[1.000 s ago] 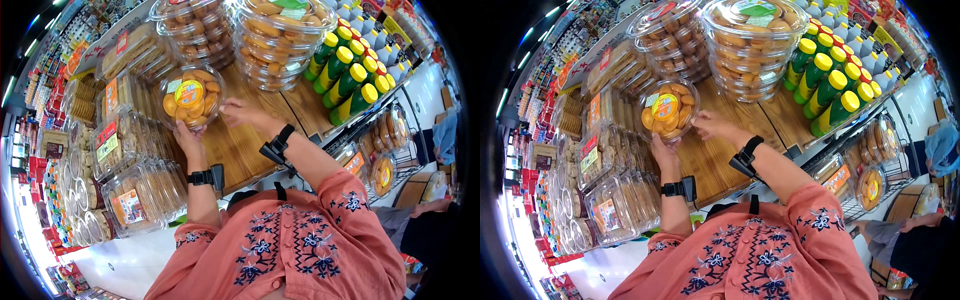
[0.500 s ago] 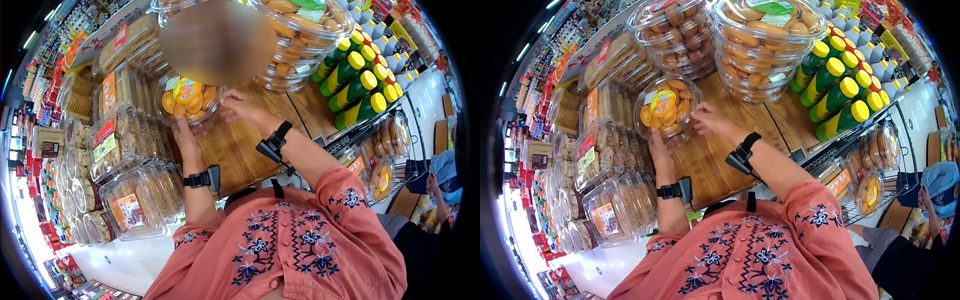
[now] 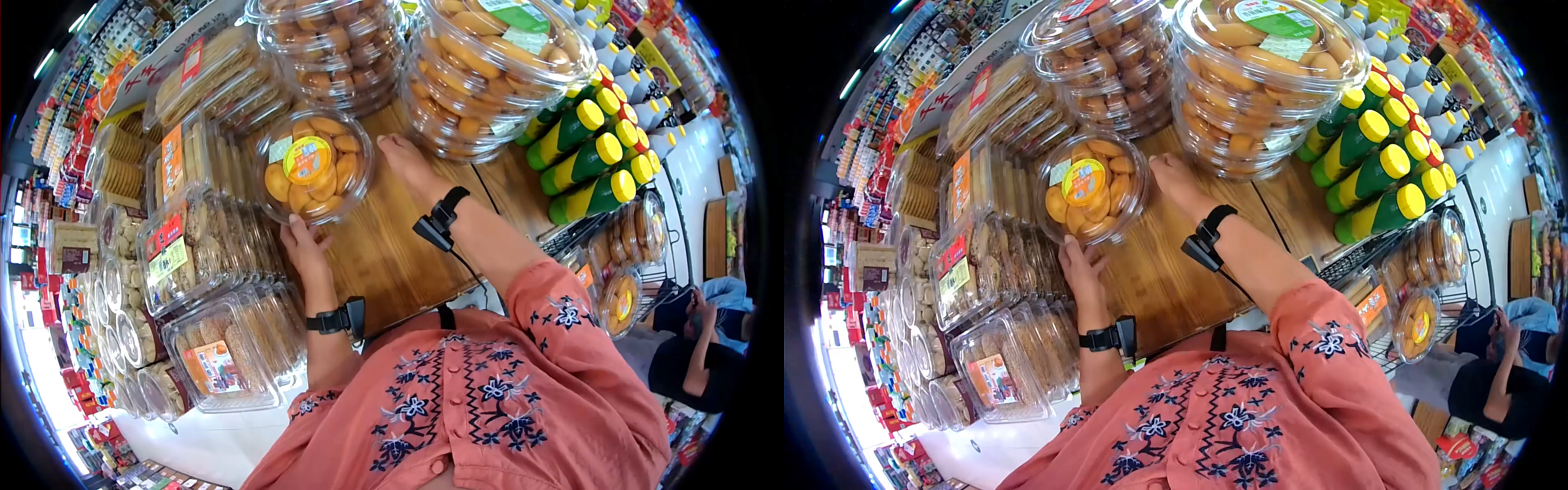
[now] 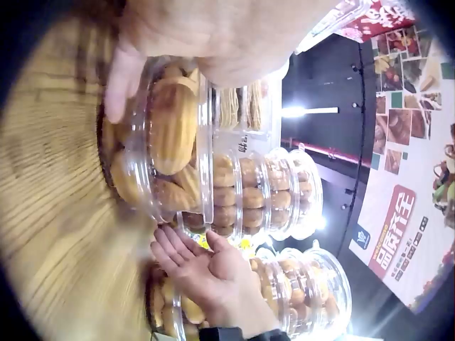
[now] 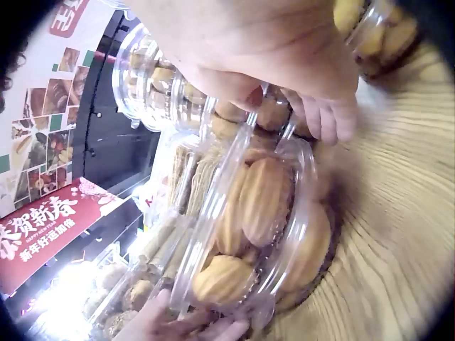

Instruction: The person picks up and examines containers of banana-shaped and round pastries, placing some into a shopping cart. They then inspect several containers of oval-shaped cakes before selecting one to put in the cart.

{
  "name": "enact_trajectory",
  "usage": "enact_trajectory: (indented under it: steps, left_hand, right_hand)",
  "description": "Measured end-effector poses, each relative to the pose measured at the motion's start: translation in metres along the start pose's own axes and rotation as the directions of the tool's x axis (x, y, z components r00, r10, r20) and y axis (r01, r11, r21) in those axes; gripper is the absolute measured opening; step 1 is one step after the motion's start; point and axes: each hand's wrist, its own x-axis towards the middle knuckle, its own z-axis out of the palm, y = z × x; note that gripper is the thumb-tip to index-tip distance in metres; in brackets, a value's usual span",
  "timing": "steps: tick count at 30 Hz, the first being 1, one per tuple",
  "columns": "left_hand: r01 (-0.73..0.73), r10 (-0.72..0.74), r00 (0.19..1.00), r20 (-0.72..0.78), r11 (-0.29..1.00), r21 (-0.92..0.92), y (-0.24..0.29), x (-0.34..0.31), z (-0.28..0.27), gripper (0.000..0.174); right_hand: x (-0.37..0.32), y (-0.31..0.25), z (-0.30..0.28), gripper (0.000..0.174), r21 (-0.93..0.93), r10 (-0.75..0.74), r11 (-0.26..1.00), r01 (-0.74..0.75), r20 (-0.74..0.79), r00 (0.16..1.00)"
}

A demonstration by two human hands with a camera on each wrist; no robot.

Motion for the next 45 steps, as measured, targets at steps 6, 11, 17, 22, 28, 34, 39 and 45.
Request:
enact_trajectory:
  steps: [6,11,17,22,28,34,39,45]
  left_hand:
    - [0.012,-0.008,1.0,0.029,0.992,-0.126,0.009,-0.009,0.011,0.073]
    - [-0.013,0.022,0.998,0.061,0.988,-0.154,0.009,-0.005,0.01,0.073]
    - [-0.004,0.014,0.998,0.059,0.986,-0.17,0.01,-0.001,0.012,0.072]
    - [0.011,0.001,0.998,0.056,0.979,-0.204,0.015,0.009,0.024,0.071]
    - [-0.024,0.043,0.996,0.082,0.975,-0.22,0.016,0.026,0.033,0.071]
    - [-0.022,0.036,0.998,0.058,0.973,-0.229,0.016,0.03,0.037,0.071]
    - [-0.001,0.022,0.994,0.106,0.981,-0.194,0.011,0.035,0.03,0.073]
    - [-0.045,0.05,0.983,0.178,0.998,-0.032,0.0,0.027,0.016,0.073]
  right_hand:
    - [0.068,0.021,0.013,0.054,0.248,0.149,0.955,-0.163,0.075,0.986]
    - [0.114,0.04,0.025,0.05,0.356,0.127,0.922,-0.15,0.086,0.988]
    - [0.087,-0.006,0.029,0.027,0.582,0.09,0.802,-0.134,0.104,0.99]
    - [0.107,0.003,0.031,0.021,0.646,0.04,0.759,-0.084,0.082,0.996]
    - [0.126,0.0,0.032,0.02,0.66,0.035,0.747,-0.079,0.08,0.996]
    - [0.129,0.009,0.025,0.021,0.559,0.008,0.827,-0.062,0.1,0.995]
    - [0.074,0.008,0.015,0.025,0.336,-0.021,0.941,-0.034,0.158,0.987]
    - [-0.054,0.008,-0.03,0.03,0.108,-0.36,0.933,0.344,0.218,0.907]
